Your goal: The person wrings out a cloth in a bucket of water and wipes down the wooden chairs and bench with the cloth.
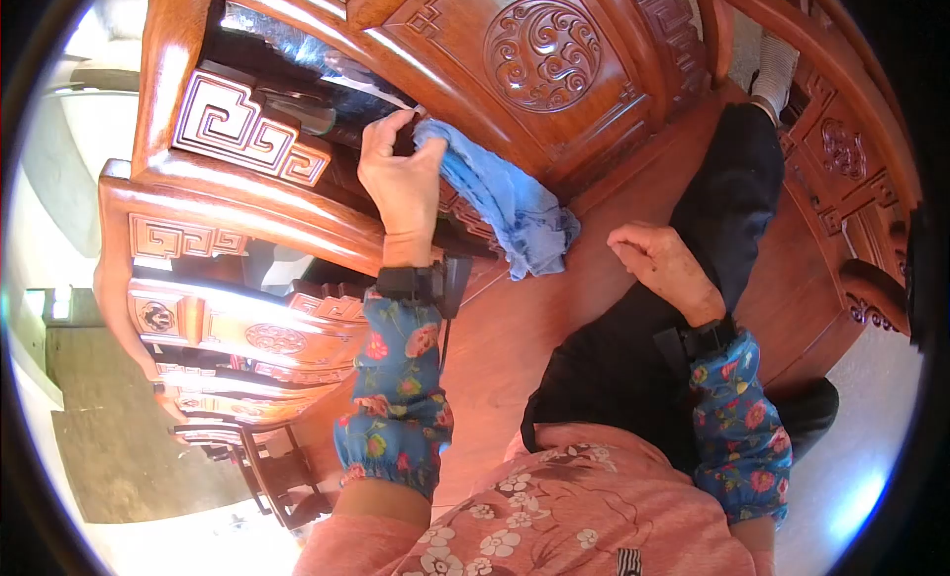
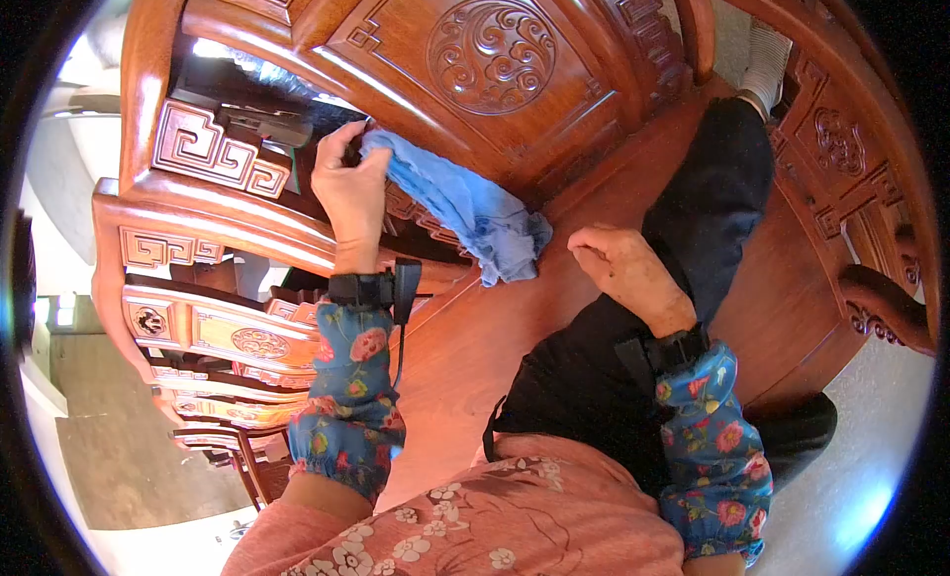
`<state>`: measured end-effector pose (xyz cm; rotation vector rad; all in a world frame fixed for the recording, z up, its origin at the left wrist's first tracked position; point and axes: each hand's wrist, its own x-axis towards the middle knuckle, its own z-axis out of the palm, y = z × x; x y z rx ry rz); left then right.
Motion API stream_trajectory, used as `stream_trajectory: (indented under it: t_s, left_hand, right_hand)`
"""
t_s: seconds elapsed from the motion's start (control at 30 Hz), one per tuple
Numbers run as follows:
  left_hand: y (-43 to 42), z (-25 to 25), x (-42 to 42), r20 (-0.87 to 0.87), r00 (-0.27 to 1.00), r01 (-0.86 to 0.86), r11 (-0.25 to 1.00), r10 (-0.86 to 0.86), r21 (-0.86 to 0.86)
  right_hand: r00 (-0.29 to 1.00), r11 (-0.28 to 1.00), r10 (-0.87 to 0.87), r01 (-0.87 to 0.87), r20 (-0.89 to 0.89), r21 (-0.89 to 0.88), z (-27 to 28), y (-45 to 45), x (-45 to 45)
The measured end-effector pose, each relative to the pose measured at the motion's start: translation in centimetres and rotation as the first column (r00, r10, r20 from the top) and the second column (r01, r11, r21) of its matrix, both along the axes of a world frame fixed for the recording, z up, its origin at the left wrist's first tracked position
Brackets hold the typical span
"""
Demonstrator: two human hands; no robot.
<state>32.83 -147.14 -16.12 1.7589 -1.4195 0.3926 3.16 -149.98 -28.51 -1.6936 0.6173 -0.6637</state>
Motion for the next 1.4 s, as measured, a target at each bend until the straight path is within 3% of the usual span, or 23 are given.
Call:
stream_trajectory:
  t_s: [0.27, 0.7, 0.77, 0.83, 0.9, 0.93, 1.07, 1.3, 1.37, 1.4]
  left_hand:
    - [0.8, 0.0, -1.2, -0.129, 0.989, 0.074, 0.997, -0.073, 0.008]
    - [0.1, -0.5, -0.3, -0.116, 0.989, 0.085, 0.994, -0.093, -0.075]
    - [0.0, -1.1, -0.7, -0.180, 0.979, 0.062, 0.982, -0.095, -0.179]
    - [1.1, -2.3, -0.3, -0.259, 0.964, 0.022, 0.990, -0.057, -0.137]
    - [2.4, -4.3, -0.4, -0.383, 0.921, -0.052, 0.955, -0.066, -0.291]
    - [3.7, -5.1, -0.9, -0.425, 0.904, -0.034, 0.980, -0.053, -0.194]
    - [6.1, -8.0, -1.2, -0.505, 0.856, 0.026, 0.983, -0.115, -0.180]
    - [3.7, -8.9, -0.3, -0.721, 0.682, -0.015, 0.983, -0.124, -0.184]
    - [3.1, -9.2, -0.5, -0.804, 0.541, -0.015, 0.953, -0.246, -0.301]
    - [3.0, -9.1, -0.5, -0.807, 0.538, -0.017, 0.954, -0.244, -0.299]
  right_hand:
    - [1.000, 1.000, 0.008, -0.008, -0.024, -0.003, 0.1, -0.3, 0.4]
    - [0.999, 1.000, -0.002, 0.002, -0.033, -0.002, -0.1, -0.2, 0.2]
    - [0.999, 1.000, -0.003, 0.004, -0.040, 0.023, 0.0, 0.0, 0.2]
    - [0.999, 0.999, -0.015, 0.017, -0.051, 0.045, -0.2, 0.0, 0.0]
    - [0.999, 0.999, -0.044, 0.044, -0.004, 0.012, -0.7, 0.0, 0.2]
    - [0.999, 0.999, -0.048, 0.048, -0.006, 0.011, -0.6, -0.1, 0.1]
    - [0.997, 0.999, -0.007, 0.010, -0.071, 0.050, -0.1, -0.1, 0.3]
    - [0.997, 0.998, -0.003, 0.008, -0.077, 0.062, -0.4, -0.1, 0.6]
    - [0.997, 0.998, -0.013, 0.017, -0.074, 0.055, -0.1, -0.1, 0.6]
    - [0.998, 0.999, -0.016, 0.019, -0.068, 0.048, 0.0, -0.1, 0.5]
